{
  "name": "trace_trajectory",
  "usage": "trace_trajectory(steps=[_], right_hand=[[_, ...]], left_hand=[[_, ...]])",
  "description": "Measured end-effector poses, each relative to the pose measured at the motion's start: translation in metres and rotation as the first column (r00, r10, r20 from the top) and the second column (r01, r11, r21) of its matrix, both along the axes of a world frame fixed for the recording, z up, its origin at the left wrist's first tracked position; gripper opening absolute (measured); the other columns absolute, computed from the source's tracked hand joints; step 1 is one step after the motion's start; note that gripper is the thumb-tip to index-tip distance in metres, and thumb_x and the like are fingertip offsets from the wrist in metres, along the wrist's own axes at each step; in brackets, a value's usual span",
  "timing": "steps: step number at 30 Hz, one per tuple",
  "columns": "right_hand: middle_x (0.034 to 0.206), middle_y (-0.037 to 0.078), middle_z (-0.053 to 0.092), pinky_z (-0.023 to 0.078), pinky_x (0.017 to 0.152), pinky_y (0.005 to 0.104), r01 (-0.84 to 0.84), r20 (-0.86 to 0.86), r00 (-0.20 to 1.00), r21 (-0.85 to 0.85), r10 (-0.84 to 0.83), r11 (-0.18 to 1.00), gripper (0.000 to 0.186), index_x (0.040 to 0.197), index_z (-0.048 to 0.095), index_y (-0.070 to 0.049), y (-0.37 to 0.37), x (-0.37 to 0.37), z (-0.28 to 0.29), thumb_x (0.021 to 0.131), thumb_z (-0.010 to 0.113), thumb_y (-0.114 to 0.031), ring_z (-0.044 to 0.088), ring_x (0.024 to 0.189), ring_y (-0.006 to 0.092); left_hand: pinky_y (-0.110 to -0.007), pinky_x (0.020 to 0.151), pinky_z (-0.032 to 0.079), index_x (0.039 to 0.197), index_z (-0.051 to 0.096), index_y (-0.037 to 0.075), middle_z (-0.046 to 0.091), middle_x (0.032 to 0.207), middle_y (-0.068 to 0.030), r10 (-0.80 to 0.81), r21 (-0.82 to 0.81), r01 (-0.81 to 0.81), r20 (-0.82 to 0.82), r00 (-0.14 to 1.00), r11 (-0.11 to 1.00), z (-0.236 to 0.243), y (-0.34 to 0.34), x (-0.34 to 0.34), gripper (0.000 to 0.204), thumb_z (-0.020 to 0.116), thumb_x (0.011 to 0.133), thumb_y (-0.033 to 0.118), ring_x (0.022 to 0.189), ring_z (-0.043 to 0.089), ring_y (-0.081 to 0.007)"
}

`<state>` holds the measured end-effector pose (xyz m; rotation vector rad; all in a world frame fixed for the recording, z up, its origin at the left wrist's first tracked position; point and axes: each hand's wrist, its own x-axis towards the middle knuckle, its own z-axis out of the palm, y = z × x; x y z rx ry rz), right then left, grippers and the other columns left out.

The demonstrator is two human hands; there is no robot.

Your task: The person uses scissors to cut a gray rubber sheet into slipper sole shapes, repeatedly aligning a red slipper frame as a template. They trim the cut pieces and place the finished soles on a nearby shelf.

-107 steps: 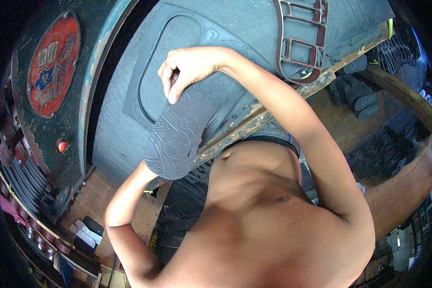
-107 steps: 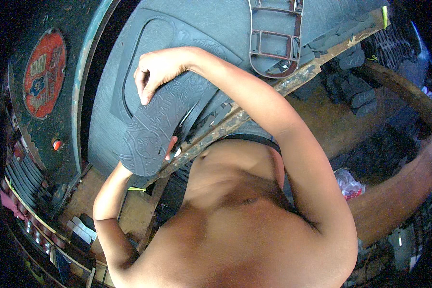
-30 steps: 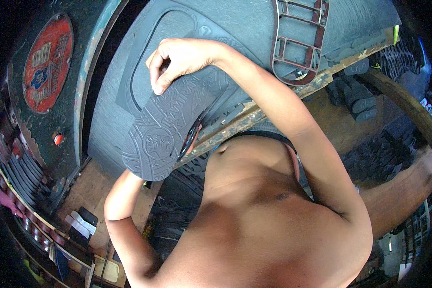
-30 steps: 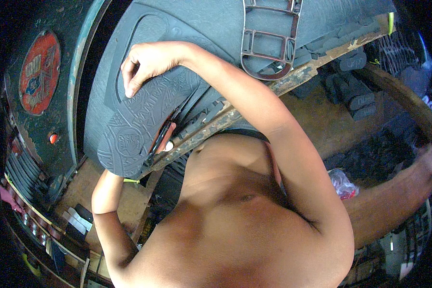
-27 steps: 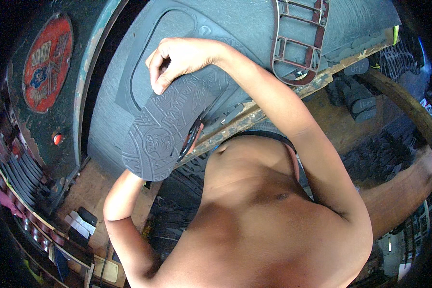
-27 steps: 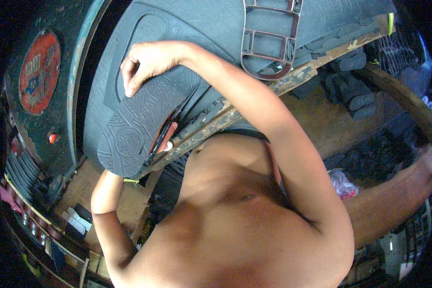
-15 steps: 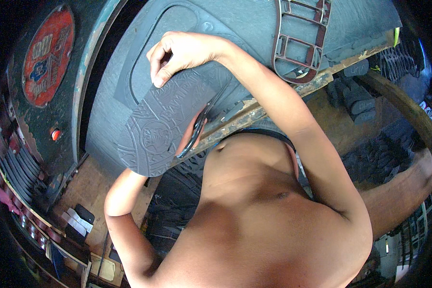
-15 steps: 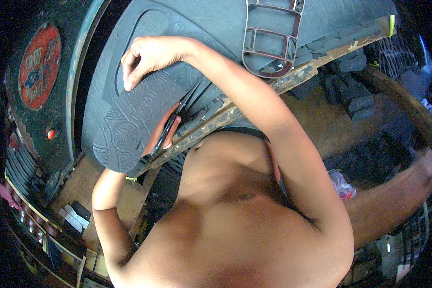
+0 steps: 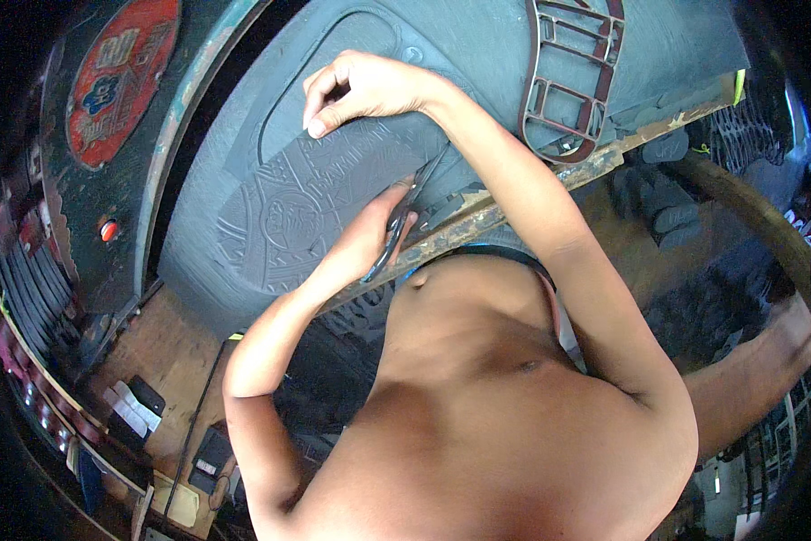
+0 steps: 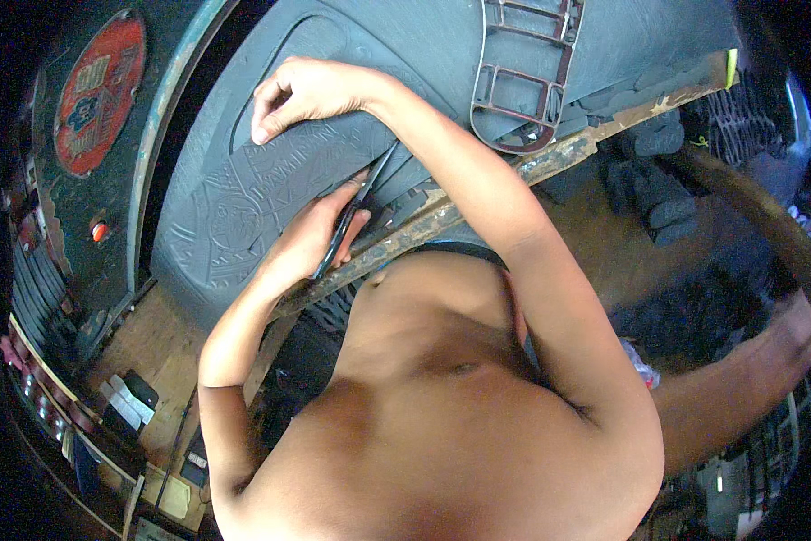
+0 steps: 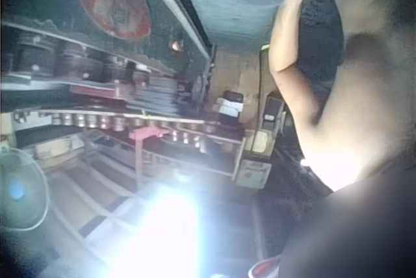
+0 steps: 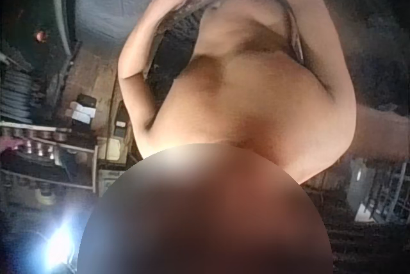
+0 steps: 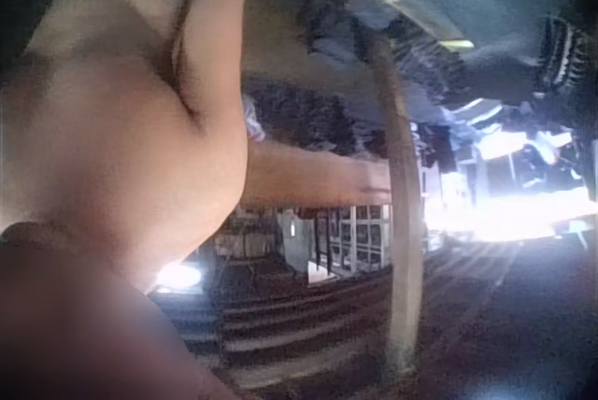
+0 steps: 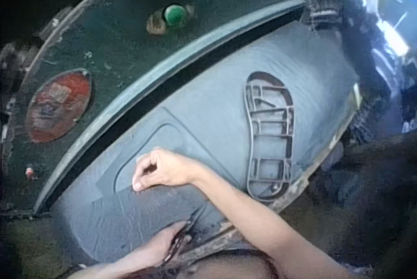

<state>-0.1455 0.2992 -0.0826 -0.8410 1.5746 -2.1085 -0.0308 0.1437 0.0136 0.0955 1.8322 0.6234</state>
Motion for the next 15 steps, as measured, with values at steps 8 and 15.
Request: trace_trajectory(steps=[8, 15], right_hand=[[0.096, 0.008, 0.074, 0.052, 0.087, 0.0328, 0.002, -0.041, 0.999, 0.331, 0.012, 0.944, 0.026, 0.101, 0.08, -0.005, -0.003, 0.0, 0.044, 0.088, 0.078, -0.027, 0.068, 0.092, 0.0181], [0.102, 0.01, 0.074, 0.052, 0.091, 0.0338, 0.34, -0.217, 0.934, 0.296, -0.284, 0.893, 0.031, 0.106, 0.078, -0.005, -0.027, -0.012, 0.09, 0.093, 0.074, -0.032, 0.068, 0.099, 0.0195]], left_hand=[[-0.048, 0.1, 0.049, 0.14, 0.057, 0.0, 0.067, 0.126, -0.0269, -0.229, -0.077, 0.255, -0.729, 0.645, 0.964, 0.023, -0.078, 0.015, 0.059, 0.076, 0.091, 0.027, 0.116, 0.064, -0.0421], [-0.045, 0.097, 0.051, 0.138, 0.058, 0.002, 0.065, 0.124, -0.0237, 0.261, 0.037, -0.342, -0.726, 0.637, 0.939, 0.002, -0.138, 0.047, 0.056, 0.076, 0.085, 0.009, 0.113, 0.064, -0.0411]])
